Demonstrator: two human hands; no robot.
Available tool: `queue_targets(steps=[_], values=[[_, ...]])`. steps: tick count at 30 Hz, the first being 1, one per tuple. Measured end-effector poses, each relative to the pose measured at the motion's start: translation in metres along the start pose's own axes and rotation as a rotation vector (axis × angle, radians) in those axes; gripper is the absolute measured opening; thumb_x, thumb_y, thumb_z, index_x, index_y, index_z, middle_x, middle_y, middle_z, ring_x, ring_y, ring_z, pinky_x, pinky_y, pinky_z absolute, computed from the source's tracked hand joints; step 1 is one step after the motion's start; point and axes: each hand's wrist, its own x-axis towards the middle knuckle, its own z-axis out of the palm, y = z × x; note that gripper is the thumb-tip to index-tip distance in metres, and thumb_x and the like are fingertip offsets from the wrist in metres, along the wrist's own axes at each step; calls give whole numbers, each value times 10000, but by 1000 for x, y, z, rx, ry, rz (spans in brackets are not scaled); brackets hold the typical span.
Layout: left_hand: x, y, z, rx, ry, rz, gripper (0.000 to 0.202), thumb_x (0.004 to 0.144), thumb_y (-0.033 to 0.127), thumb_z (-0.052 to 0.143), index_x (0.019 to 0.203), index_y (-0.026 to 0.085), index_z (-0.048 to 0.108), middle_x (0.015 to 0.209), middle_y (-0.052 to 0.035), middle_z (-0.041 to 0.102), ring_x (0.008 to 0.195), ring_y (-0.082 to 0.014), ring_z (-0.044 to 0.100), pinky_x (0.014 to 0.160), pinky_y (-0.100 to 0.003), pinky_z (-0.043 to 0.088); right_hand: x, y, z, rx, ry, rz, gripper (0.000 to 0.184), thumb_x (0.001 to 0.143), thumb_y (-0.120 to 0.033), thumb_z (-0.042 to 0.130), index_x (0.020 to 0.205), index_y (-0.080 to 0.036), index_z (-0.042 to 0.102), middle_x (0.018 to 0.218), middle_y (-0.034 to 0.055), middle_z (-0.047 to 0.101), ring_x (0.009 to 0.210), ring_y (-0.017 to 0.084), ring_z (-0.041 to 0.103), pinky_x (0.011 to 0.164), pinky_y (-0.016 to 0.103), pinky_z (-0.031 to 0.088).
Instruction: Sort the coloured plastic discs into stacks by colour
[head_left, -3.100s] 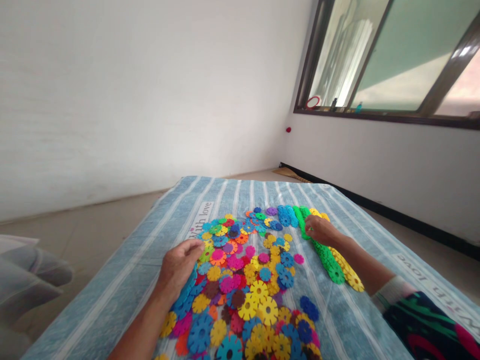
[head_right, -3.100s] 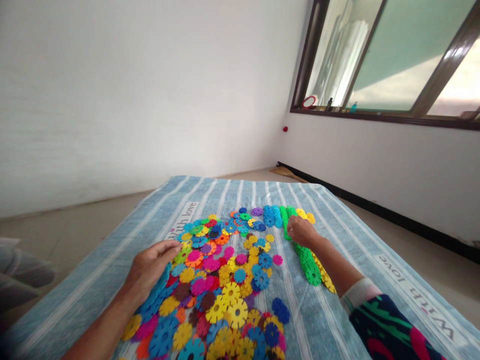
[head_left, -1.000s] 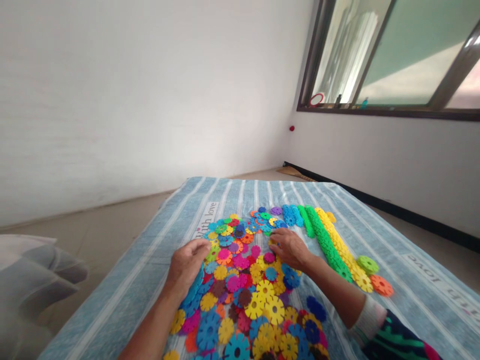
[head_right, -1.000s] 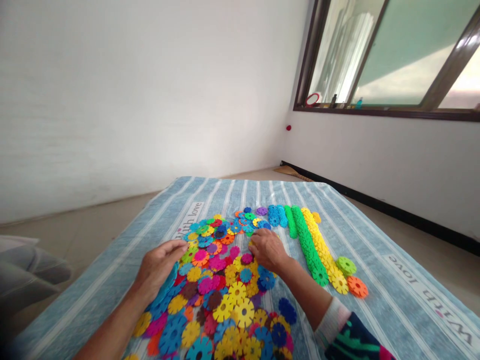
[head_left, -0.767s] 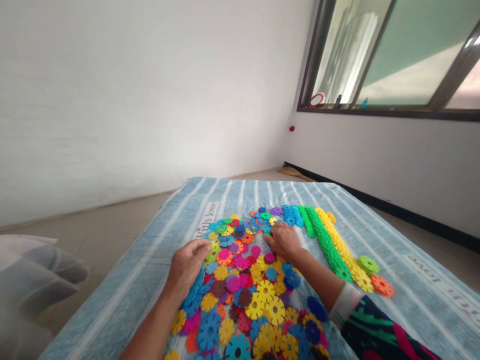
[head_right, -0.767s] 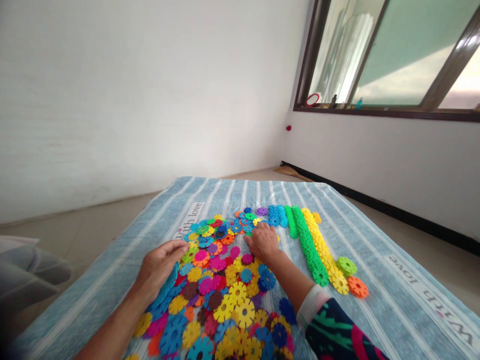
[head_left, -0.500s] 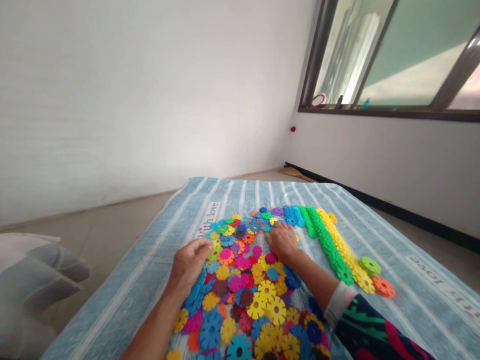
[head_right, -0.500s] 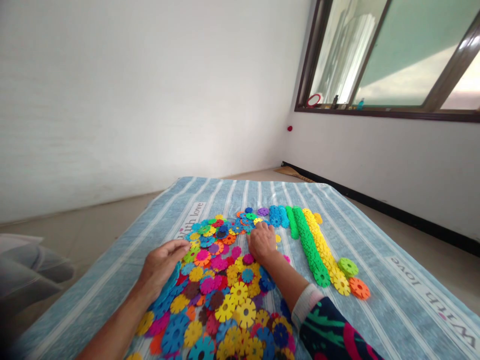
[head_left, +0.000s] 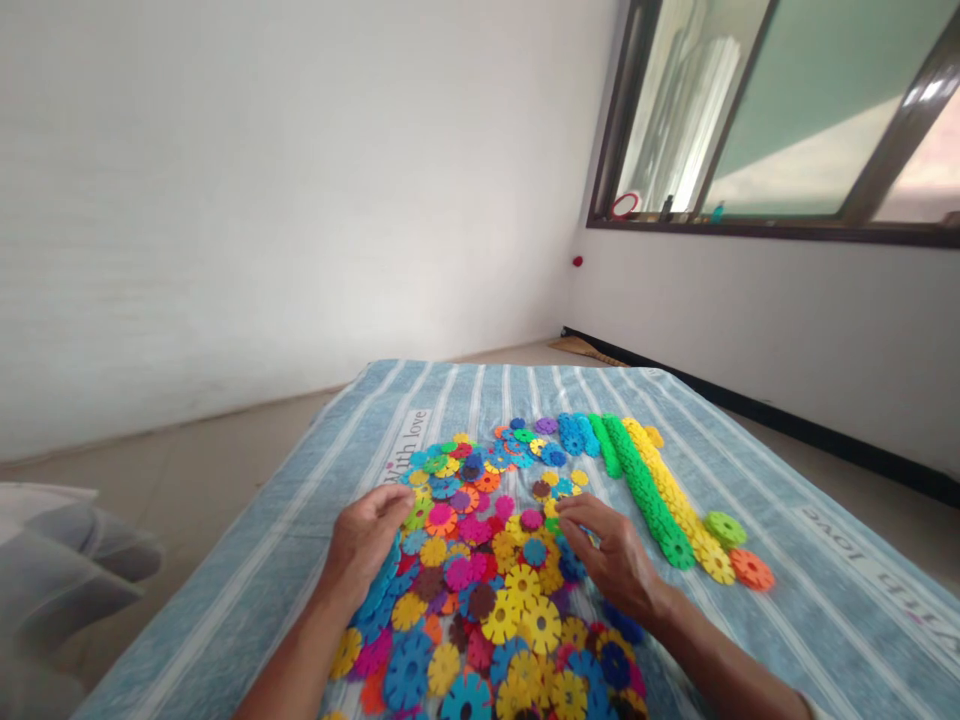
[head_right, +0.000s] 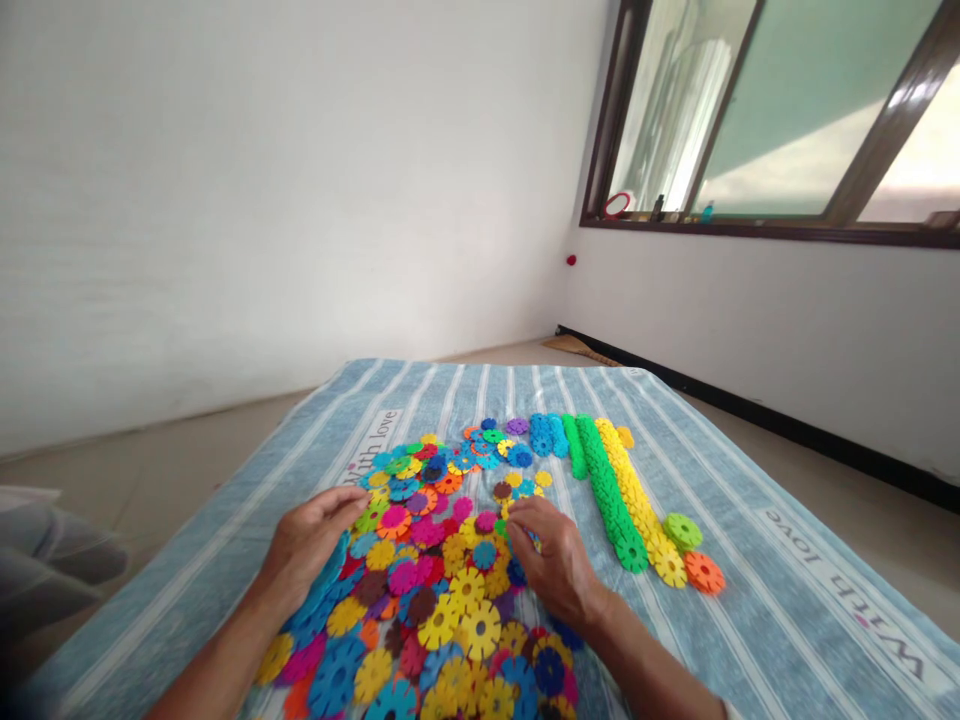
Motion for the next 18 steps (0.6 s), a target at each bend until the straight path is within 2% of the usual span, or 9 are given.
queue_targets(steps=[3,7,12,18], values=[[0,2,-2,31,0,0,313,600,480,640,758,227,737,808,-13,766,818,-241,694,755,-279,536,-19,-2,-11,33,53,92,204,950,-257,498,835,-196,655,913,57,689,877,168,633,800,277,483],[-1,4,-5,62,7,19,304,606,479,640,755,233,739,831,-13,771,841,-245,696,787,-281,538,-27,3,-11,34,73,209,261,953,-283,479,771,-183,636,823,50,668,795,167,606,741,278,464],[0,3,-6,57,5,1,324,589,485,665,775,232,744,848,-21,778,851,-252,702,773,-287,551,-24,7,-5,43,43,214,300,951,-279,459,706,-179,601,756,36,632,736,159,568,703,275,434],[2,6,-5,48,20,-11,292,569,476,687,748,253,749,829,-8,779,837,-252,708,745,-290,563,-20,5,-7,54,53,235,319,941,-277,452,651,-190,551,710,22,590,701,152,546,671,270,418]])
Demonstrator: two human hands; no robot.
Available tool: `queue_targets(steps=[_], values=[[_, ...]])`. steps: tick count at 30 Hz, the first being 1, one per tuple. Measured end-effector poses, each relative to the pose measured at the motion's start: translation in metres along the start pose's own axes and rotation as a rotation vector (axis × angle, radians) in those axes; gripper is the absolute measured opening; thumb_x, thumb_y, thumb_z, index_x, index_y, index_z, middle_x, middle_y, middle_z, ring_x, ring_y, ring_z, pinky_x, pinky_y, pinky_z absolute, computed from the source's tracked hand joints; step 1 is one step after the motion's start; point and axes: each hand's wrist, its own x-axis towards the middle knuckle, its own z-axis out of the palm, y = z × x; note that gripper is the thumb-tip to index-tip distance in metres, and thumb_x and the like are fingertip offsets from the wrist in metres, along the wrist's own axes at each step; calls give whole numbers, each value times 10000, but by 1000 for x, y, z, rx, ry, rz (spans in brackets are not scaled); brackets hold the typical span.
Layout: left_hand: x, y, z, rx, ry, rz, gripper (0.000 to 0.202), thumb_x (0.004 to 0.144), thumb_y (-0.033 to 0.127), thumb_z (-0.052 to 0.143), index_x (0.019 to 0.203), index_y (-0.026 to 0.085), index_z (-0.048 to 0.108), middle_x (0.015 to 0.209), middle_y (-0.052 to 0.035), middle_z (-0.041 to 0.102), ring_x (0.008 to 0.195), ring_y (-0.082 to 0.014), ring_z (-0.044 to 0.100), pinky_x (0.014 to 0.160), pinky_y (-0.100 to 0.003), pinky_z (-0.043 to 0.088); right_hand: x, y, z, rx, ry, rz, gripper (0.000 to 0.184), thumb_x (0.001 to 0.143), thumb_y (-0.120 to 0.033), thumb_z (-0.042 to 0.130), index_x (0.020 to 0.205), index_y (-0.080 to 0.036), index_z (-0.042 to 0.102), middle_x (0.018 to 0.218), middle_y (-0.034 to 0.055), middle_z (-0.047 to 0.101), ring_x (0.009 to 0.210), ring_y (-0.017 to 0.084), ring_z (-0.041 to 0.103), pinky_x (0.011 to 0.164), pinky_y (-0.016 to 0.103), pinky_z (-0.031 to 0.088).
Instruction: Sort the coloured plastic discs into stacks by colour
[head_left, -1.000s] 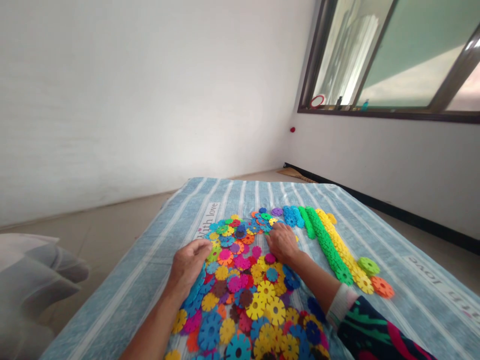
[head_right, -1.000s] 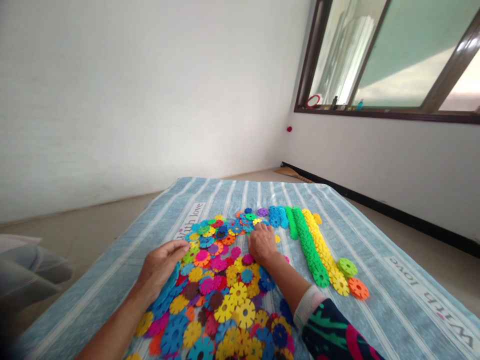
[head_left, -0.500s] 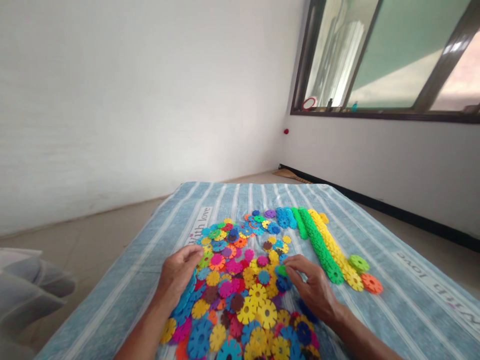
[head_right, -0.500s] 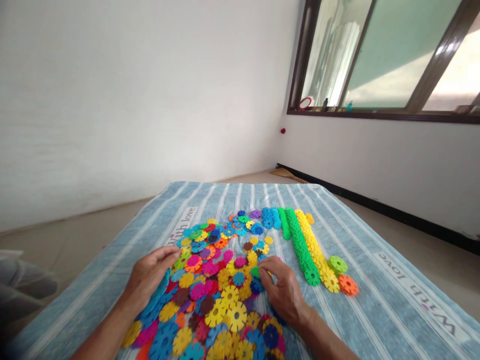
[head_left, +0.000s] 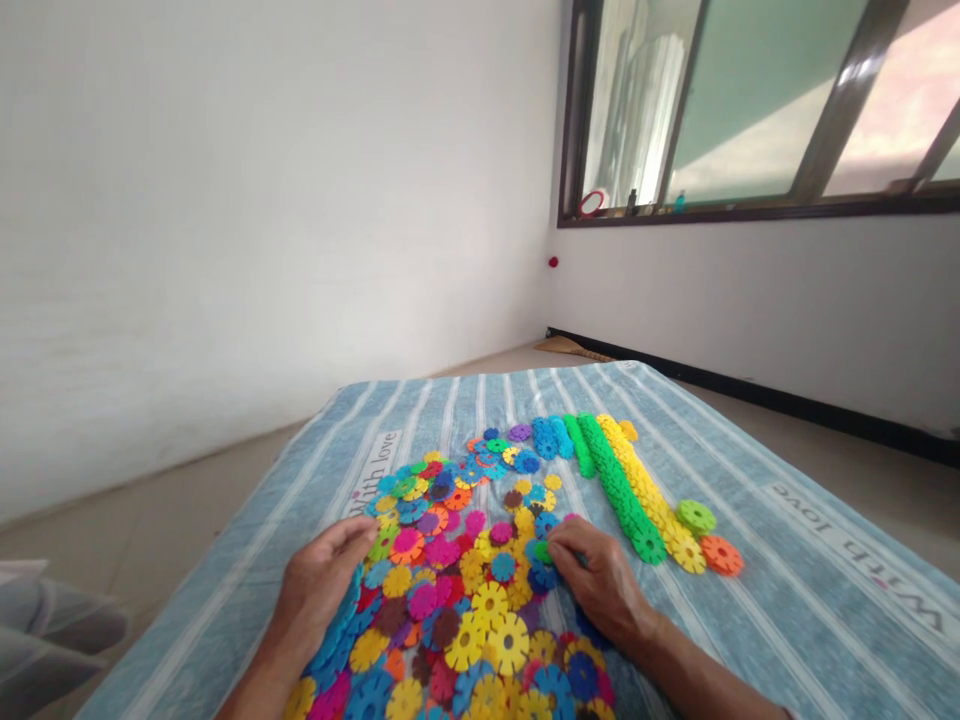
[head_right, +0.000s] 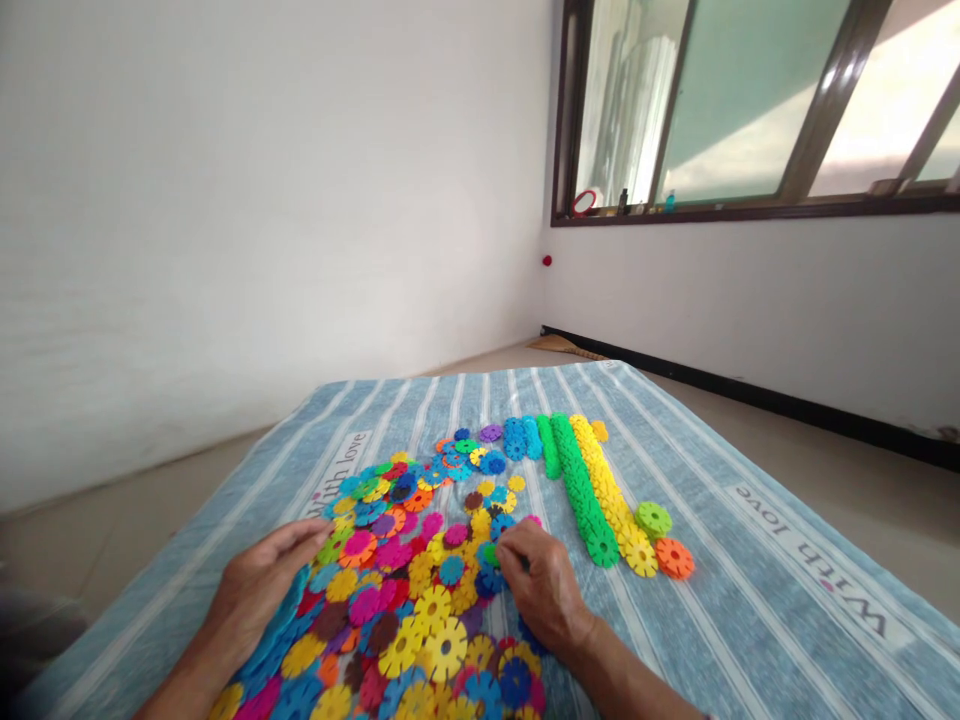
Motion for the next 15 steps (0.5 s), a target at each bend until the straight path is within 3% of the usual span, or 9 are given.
queue_targets(steps=[7,15], values=[[-6,5,-1,-27,4,-7,278,560,453,709,740,244,748,829,-14,779,841,-255,705,752,-300,563,0,2,1,22,9,14,333,934,-303,461,634,-190,551,692,20,575,687,151,539,652,266,410],[-12,4,-1,-7,12,-31,342,576,453,700,804,203,752,877,-45,776,895,-257,693,845,-324,530,0,12,0,58,141,97,267,901,-323,509,702,-182,620,733,33,631,701,159,568,660,270,424]])
